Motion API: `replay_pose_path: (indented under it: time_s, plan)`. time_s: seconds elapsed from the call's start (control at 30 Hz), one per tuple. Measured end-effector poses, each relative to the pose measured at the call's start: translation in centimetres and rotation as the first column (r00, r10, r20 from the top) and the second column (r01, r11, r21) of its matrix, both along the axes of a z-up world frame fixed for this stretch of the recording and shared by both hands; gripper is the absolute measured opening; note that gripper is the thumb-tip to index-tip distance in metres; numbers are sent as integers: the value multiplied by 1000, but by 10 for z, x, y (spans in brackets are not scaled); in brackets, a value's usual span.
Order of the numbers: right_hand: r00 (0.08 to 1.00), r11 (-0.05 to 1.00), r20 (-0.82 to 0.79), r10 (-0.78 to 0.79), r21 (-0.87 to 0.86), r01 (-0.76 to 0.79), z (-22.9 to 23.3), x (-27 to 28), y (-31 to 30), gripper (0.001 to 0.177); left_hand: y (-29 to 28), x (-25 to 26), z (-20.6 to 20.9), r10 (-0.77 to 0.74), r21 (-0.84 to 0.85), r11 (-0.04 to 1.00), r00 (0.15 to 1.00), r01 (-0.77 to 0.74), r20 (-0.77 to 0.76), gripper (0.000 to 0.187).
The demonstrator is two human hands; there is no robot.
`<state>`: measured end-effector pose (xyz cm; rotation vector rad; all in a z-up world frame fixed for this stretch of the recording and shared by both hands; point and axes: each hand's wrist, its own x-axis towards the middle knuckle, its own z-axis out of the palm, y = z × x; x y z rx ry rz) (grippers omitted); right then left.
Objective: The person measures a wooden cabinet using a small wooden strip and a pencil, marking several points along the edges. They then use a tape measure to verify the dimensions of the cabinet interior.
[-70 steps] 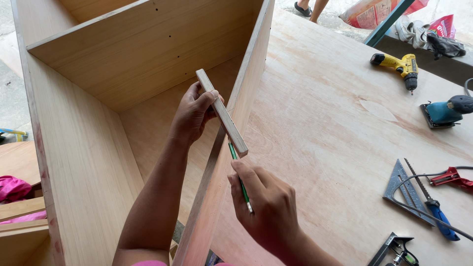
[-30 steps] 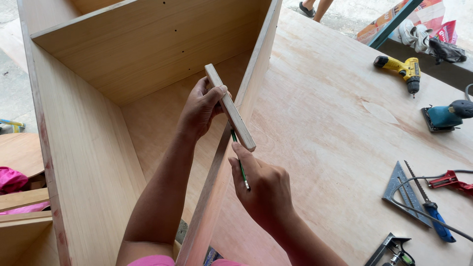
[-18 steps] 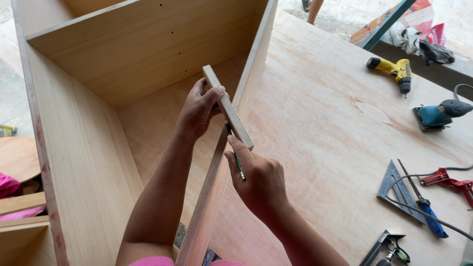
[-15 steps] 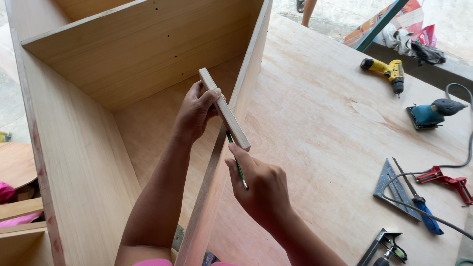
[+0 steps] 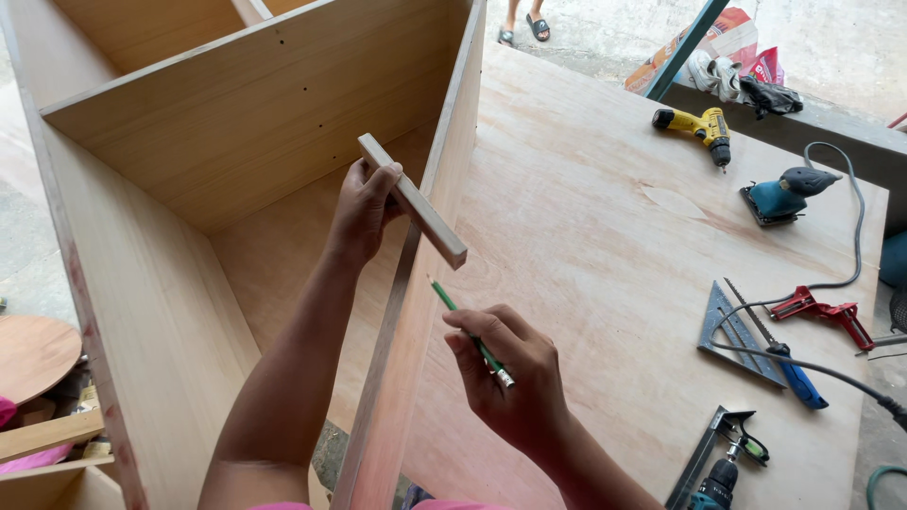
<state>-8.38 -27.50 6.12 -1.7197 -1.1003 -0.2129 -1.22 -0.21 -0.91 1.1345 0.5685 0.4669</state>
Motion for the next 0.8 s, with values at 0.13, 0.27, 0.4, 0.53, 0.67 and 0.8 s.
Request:
replay_pose_path:
  time_s: [0.13, 0.27, 0.4, 0.53, 0.67, 0.8]
  plan:
    - [999, 1000, -27, 26, 7, -26, -5, -11, -9, 18, -8, -18, 6, 41, -24, 999, 999, -41, -13, 31]
    - [995, 997, -68, 70, -21, -72, -11, -20, -20, 29, -10, -42, 9, 231, -139, 967, 967, -216, 104, 29]
    - [996, 997, -58, 71, -25, -72, -11, -25, -28, 29, -41, -61, 62, 244, -183, 957, 965, -224, 92, 24]
    - [1000, 1000, -4, -9, -10, 9, -4, -29, -31, 31, -69, -66, 92, 136, 47, 988, 981, -144, 140, 52]
    - [996, 998, -78, -38, 55, 42, 0, -28, -37, 24, -112, -69, 102, -136, 447, 894, 974, 42, 180, 19]
    - [985, 981, -161, -56, 177, 84, -18, -25, -37, 26, -176, -103, 119, -260, 595, 756, 960, 272, -108, 54]
